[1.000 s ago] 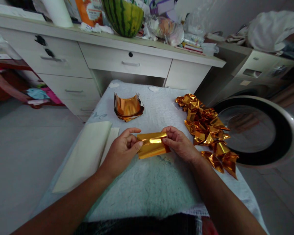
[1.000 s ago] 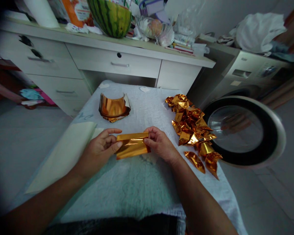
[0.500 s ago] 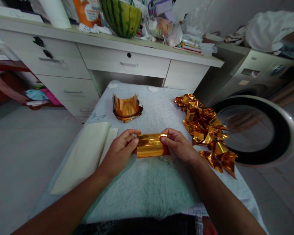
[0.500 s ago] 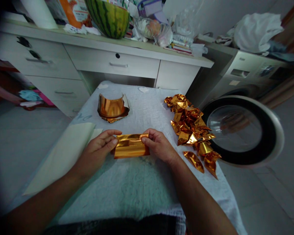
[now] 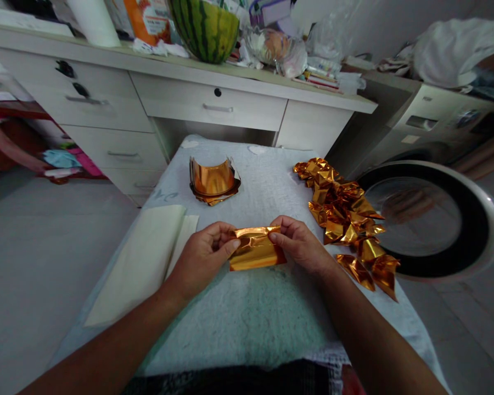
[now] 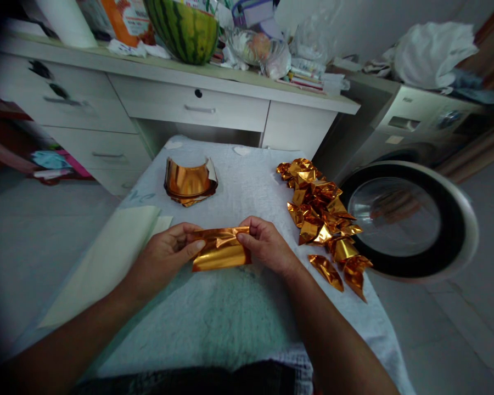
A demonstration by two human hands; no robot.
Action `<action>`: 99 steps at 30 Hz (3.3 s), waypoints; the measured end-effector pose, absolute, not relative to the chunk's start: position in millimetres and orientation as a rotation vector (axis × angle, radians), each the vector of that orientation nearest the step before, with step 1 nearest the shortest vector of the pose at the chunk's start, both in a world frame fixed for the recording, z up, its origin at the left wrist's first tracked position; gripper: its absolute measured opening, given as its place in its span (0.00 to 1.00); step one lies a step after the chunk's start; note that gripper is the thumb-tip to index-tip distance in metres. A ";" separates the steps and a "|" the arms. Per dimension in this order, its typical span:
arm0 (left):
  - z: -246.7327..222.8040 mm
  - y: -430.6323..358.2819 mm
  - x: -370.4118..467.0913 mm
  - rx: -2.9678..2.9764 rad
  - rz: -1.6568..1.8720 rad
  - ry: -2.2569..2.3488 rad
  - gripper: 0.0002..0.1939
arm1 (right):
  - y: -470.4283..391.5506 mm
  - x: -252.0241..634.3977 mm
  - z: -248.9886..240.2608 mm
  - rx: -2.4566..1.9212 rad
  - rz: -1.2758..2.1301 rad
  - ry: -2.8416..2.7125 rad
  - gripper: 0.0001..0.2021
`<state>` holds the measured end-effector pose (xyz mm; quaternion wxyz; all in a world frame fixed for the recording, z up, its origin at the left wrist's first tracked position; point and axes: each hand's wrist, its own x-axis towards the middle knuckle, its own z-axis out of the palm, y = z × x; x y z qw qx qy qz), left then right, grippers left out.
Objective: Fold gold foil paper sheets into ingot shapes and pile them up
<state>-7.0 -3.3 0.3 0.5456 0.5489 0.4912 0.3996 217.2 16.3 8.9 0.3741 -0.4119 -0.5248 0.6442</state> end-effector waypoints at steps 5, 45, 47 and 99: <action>2.2 -3.4 -7.3 1.350 0.923 1.172 0.09 | 15.6 215.2 8.2 -1.076 1.543 -1.462 0.14; -7.8 -5.8 -12.5 2.402 0.685 1.428 0.14 | 2.4 198.0 -6.1 -0.988 0.422 -2.545 0.07; -6.9 -7.5 -11.7 2.472 0.692 1.495 0.15 | 2.4 198.5 -7.1 -0.981 0.478 -2.534 0.07; -8.4 -9.0 11.0 2.342 0.595 1.548 0.06 | 7.3 190.4 -8.0 -1.526 0.561 -2.174 0.06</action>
